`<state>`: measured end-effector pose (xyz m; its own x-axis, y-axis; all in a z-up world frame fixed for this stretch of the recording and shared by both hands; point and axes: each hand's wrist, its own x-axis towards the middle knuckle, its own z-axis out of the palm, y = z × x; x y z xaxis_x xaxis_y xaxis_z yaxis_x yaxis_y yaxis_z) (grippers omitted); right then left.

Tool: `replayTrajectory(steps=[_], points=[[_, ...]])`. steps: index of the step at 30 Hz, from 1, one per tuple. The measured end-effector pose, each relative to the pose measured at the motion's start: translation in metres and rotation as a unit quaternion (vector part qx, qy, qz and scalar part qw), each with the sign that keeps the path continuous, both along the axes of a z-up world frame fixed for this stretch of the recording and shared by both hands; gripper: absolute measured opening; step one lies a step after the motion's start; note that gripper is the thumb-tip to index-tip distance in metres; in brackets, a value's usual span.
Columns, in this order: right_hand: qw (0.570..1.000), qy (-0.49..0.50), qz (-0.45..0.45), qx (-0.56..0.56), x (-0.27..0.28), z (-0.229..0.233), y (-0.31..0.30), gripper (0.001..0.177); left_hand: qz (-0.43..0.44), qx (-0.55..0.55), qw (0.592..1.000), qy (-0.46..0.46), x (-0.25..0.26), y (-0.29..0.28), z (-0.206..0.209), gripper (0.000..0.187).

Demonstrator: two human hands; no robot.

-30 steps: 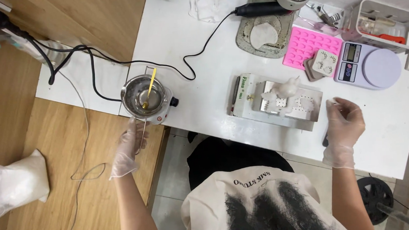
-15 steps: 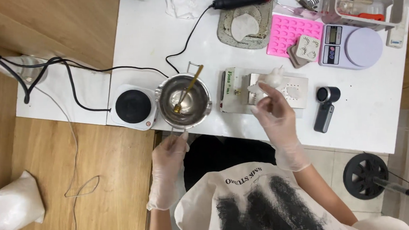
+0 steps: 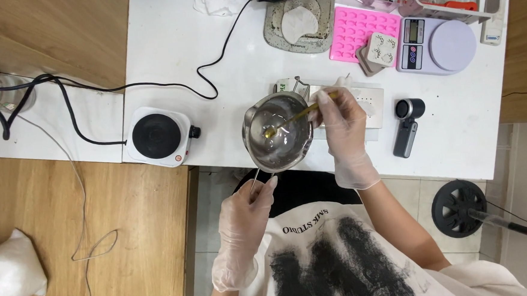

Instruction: Preparing and assembling decorative candles at a workbench by melting wax and using molds.

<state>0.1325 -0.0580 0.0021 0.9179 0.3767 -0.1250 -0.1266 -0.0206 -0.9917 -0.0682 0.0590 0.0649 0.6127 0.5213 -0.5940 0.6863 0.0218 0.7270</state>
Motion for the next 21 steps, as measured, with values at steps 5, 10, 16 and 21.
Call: replayTrajectory(steps=[5,10,16,21], points=[[0.991,-0.125,-0.026,0.035,-0.006,-0.004,-0.039,0.017,-0.077,0.141,0.987,-0.015,0.003,-0.013,0.0,0.038],[0.993,-0.096,-0.059,0.042,-0.011,0.003,-0.054,0.021,-0.123,0.176,0.976,-0.025,0.006,-0.027,-0.012,0.038],[0.994,-0.039,-0.083,0.054,-0.005,-0.017,-0.072,0.024,-0.164,0.216,0.962,-0.035,0.017,-0.041,-0.015,0.034],[0.992,0.014,-0.12,0.039,-0.002,-0.028,-0.082,0.026,-0.174,0.205,0.963,-0.018,0.025,-0.05,-0.017,0.035]])
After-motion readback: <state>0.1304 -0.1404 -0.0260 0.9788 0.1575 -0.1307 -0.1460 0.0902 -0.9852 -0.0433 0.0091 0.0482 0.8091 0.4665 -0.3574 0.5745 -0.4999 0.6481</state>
